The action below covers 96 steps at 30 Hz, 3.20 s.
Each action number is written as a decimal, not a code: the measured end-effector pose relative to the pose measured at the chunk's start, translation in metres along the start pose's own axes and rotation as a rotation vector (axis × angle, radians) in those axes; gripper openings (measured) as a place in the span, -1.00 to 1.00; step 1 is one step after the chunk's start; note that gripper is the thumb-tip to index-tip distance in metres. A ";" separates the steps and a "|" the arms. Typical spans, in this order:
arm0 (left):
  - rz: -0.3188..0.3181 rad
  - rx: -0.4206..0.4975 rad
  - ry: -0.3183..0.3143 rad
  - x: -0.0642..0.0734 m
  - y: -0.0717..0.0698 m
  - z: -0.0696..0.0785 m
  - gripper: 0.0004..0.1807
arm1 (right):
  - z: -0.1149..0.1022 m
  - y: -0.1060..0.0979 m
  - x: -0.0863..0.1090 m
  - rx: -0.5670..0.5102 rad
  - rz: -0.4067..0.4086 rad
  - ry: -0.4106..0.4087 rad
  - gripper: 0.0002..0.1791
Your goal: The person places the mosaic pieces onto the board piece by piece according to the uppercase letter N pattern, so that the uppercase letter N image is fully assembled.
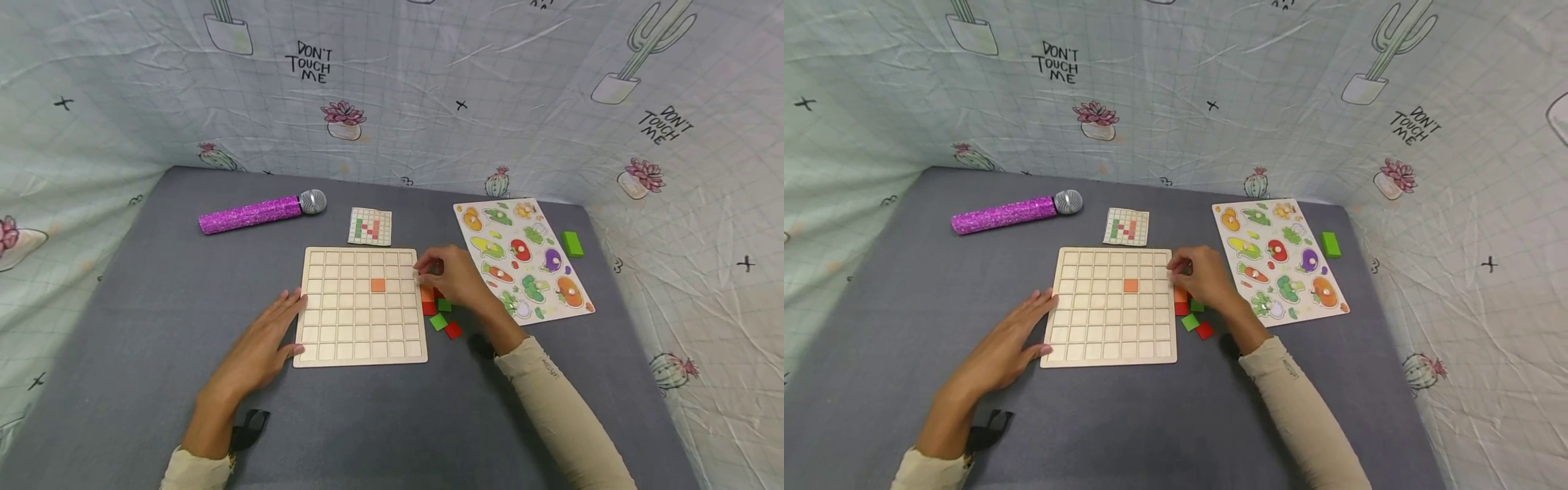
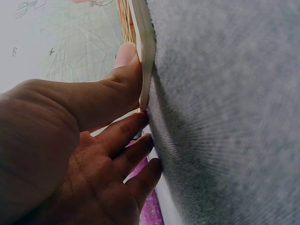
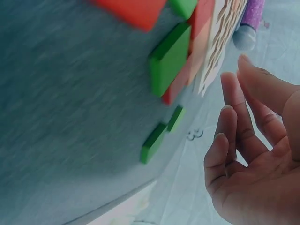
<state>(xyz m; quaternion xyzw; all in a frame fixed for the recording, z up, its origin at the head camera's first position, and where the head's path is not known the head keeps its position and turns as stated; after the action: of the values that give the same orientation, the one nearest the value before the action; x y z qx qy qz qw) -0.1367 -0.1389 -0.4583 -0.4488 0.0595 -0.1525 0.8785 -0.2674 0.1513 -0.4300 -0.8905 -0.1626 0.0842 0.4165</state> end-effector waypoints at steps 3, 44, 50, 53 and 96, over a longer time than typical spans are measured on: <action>0.001 -0.003 0.000 0.000 0.000 0.000 -0.05 | 0.006 -0.003 0.004 0.019 -0.007 0.009 -0.84; 0.009 -0.011 -0.014 0.002 -0.001 0.001 -0.04 | 0.008 -0.002 0.015 -0.011 0.044 0.026 -0.85; 0.008 -0.015 -0.023 0.002 -0.002 0.002 -0.04 | -0.003 0.003 0.017 -0.004 0.044 0.002 -0.86; 0.012 -0.004 -0.010 0.002 -0.002 0.003 -0.05 | -0.009 0.007 0.018 -0.009 0.045 -0.010 -0.87; 0.016 0.012 0.003 0.003 -0.001 0.002 -0.07 | -0.050 0.060 0.008 0.083 0.000 -0.025 -0.87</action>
<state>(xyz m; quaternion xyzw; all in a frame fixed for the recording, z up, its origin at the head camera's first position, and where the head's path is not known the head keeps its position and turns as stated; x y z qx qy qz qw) -0.1341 -0.1389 -0.4560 -0.4429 0.0634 -0.1467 0.8822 -0.2328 0.0825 -0.4439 -0.8714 -0.1644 0.1020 0.4509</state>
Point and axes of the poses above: each hand's wrist, its own x-axis away from the middle knuckle, its own y-axis out of the palm, z = x × y, the point moved 10 cm from there along -x, towards the middle knuckle, and after that the axes turned 1 degree about z, right-handed, at the moved point
